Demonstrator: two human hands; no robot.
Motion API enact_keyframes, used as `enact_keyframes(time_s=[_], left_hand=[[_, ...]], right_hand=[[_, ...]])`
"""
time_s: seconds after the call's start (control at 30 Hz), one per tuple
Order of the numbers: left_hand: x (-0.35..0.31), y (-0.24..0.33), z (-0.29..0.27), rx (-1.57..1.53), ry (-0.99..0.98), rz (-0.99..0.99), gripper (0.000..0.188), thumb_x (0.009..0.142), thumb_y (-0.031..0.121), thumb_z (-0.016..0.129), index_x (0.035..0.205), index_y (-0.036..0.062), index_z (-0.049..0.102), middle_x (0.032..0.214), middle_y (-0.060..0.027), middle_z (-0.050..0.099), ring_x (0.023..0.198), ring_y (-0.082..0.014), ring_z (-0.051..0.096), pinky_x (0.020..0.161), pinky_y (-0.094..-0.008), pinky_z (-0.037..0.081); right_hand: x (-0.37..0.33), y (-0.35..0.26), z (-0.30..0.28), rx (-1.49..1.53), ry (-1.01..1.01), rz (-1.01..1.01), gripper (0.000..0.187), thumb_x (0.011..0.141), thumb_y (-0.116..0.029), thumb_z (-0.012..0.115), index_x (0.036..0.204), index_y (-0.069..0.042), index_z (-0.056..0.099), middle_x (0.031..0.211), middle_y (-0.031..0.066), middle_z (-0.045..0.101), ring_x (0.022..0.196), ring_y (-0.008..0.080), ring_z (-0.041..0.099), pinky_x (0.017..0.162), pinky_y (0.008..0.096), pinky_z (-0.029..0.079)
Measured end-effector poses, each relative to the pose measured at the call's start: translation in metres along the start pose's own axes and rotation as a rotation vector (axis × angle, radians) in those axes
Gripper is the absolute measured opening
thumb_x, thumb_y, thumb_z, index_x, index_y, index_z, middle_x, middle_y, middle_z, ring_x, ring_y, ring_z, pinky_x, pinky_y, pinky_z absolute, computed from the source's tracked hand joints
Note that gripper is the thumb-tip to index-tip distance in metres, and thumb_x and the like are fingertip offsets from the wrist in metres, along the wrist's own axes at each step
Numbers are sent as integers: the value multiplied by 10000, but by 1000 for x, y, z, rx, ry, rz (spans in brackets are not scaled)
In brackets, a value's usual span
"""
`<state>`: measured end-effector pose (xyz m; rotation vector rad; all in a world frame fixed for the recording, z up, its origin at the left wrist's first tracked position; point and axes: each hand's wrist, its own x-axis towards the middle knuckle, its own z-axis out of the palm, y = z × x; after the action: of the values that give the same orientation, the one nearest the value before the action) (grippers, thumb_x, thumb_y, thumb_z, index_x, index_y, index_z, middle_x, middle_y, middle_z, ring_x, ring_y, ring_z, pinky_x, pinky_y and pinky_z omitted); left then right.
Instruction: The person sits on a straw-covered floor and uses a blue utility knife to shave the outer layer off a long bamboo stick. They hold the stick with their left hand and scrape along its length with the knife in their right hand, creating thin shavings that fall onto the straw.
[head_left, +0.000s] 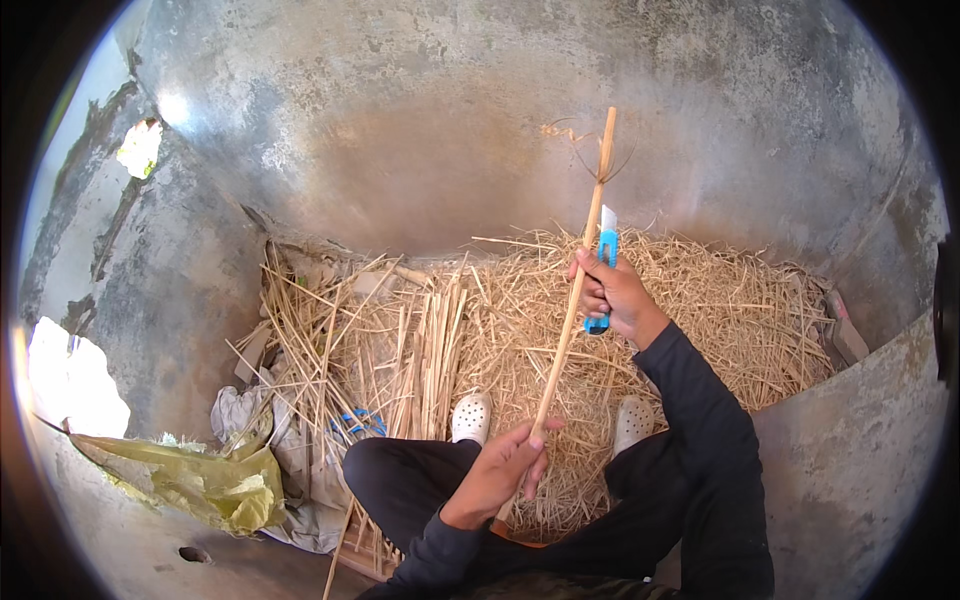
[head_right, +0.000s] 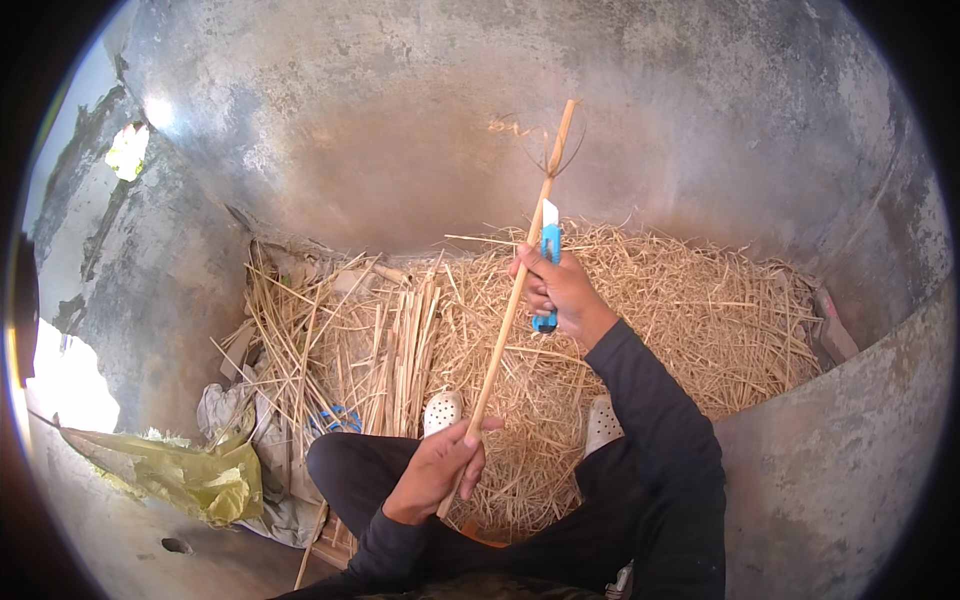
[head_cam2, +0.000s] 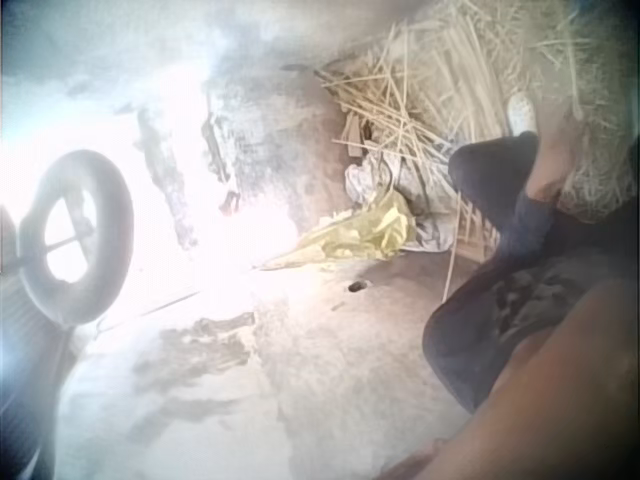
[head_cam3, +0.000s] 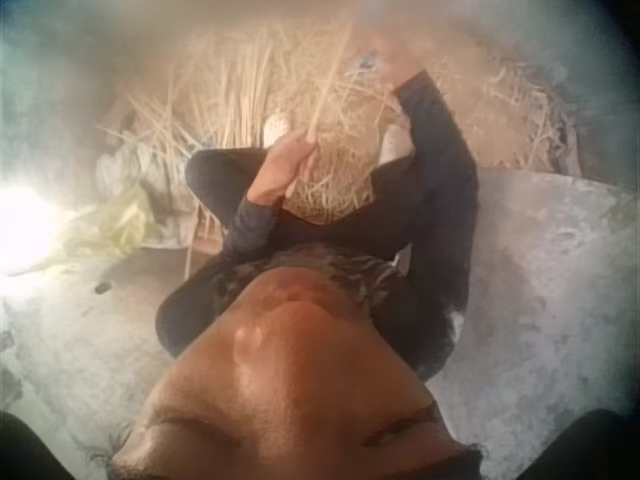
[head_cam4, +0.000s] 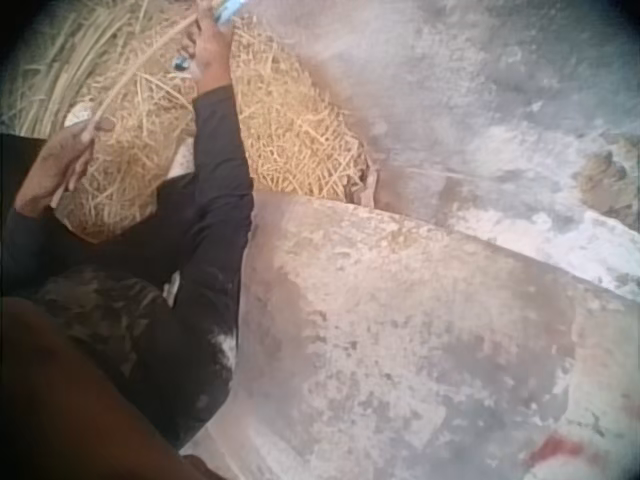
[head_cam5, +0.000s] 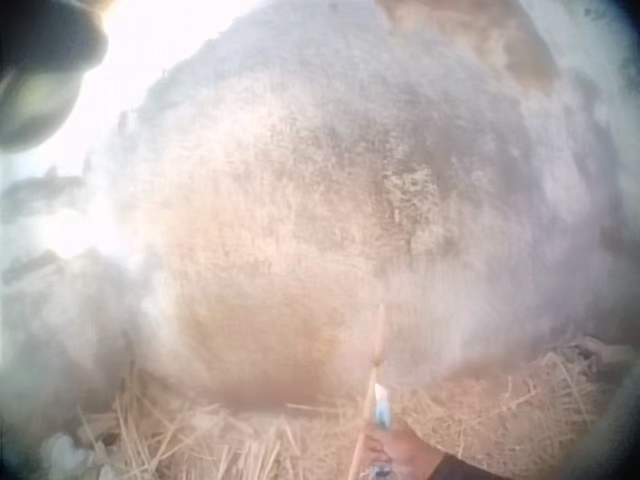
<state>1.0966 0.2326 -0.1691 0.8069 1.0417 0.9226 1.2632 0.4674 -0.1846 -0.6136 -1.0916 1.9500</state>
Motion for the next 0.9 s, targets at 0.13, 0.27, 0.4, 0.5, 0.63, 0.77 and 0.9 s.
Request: enact_keyframes(time_s=[0.13, 0.27, 0.4, 0.5, 0.63, 0.77, 0.9], left_hand=[[-5, -6, -3, -35, -7, -6, 395, 1053, 255, 428, 1345, -7, 468, 634, 37, 416, 474, -40, 362, 449, -172, 311], [7, -13, -14, -43, 25, 74, 388, 1051, 257, 442, 1345, 5, 473, 632, 50, 384, 479, -29, 319, 434, -181, 267], [16, 9, -17, 133, 218, 170, 413, 1039, 244, 482, 1379, 10, 470, 649, 68, 391, 519, -5, 325, 475, -167, 264], [18, 14, -24, 203, 264, 264, 383, 1039, 184, 474, 1386, 20, 481, 693, 73, 389, 596, -17, 369, 524, -181, 305], [10, 23, -17, 382, 332, 253, 431, 1018, 132, 505, 1429, 14, 446, 740, 67, 440, 633, -9, 368, 554, -182, 323], [6, 25, -14, 546, 384, 308, 431, 1006, 122, 525, 1412, -3, 456, 819, 34, 530, 678, -10, 390, 574, -186, 348], [-1, 28, -15, 650, 405, 359, 408, 1003, 123, 530, 1379, -26, 482, 840, -7, 565, 712, -20, 422, 608, -198, 388]], right_hand=[[2, -1, -11, -4, 26, 7, 364, 1007, -372, 535, 902, -27, 585, 549, -71, 324, 416, 47, 311, 403, 217, 272], [6, 2, -12, -331, 139, -122, 459, 987, -471, 523, 886, -29, 590, 550, -56, 361, 417, 78, 343, 412, 260, 307], [-9, 24, 3, -1215, 223, -492, 589, 922, -610, 521, 723, -60, 585, 541, 41, 526, 450, 170, 510, 440, 318, 381], [-38, 26, 45, -1574, 33, -506, 691, 841, -729, 516, 621, -77, 582, 538, 89, 576, 462, 248, 580, 449, 370, 432], [-38, 33, 49, -1605, 1, -729, 708, 794, -762, 544, 549, -98, 550, 482, 79, 536, 404, 256, 560, 412, 369, 426], [-29, 32, 42, -1568, 66, -774, 723, 790, -776, 539, 535, -100, 537, 466, 68, 522, 394, 246, 553, 400, 366, 418], [-36, 35, 54, -1572, 50, -812, 715, 781, -776, 556, 519, -112, 516, 455, 58, 503, 385, 240, 536, 393, 365, 403]])
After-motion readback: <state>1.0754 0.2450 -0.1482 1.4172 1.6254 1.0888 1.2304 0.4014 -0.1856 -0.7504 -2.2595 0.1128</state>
